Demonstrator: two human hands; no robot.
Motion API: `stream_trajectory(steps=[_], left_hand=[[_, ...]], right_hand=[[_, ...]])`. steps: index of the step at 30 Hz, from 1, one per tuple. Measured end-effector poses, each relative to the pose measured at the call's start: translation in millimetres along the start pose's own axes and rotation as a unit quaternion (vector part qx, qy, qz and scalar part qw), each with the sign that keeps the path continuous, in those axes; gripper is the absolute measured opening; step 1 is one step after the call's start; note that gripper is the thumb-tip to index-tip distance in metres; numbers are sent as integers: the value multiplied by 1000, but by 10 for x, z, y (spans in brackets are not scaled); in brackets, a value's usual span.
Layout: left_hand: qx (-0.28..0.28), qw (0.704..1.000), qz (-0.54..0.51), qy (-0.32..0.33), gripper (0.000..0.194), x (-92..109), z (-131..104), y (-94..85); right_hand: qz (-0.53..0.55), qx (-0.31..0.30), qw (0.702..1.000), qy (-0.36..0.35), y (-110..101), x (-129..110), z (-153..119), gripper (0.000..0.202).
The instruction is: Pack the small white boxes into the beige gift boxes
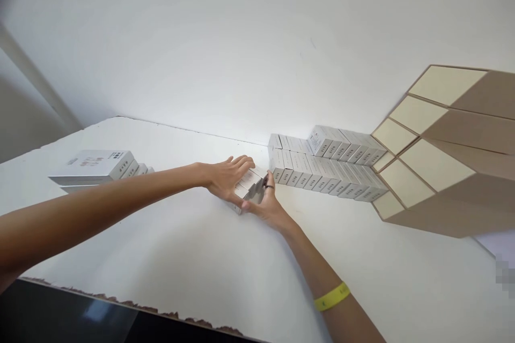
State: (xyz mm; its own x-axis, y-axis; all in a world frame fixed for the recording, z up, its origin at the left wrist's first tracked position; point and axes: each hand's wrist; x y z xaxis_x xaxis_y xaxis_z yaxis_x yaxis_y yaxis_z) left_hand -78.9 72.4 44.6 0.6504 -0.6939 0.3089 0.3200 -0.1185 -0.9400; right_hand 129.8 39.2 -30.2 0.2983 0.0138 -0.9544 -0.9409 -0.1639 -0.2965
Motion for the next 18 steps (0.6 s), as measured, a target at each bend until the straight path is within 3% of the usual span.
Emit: stream_trajectory(steps=[3,7,11,13,15,18], left_hand=[[26,996,-63,-54,103,31,-25,-9],[111,975,-143,-125,98,89,-12,71],[242,925,-210,-204,82,86,-29,157],[280,898,-241,-240,73,27,-69,155],[285,881,-271,-262,73,-68,-129,129],[243,878,-318,-264,76,-229,-241,95]], right_hand=[[24,-34,999,-22,-46,22,8,154],[14,-41,999,-8,109,20,-34,162],[15,6,1000,-16,349,18,-81,165],[16,26,999,-32,411,14,-100,165],[10,42,998,-47,421,-2,-120,164],[-2,47,997,-65,384,-46,-147,154]])
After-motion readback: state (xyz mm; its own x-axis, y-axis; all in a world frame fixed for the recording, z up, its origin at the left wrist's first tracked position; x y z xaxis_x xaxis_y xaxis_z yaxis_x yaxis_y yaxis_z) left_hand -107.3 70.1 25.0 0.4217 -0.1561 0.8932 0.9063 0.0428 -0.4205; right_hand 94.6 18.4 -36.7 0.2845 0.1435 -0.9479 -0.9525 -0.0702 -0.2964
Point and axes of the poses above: each hand's wrist, its own z-axis towards the middle knuckle, its own y-axis out of the palm, x = y × z, and after that the axes turned 12 degrees about x, right-handed
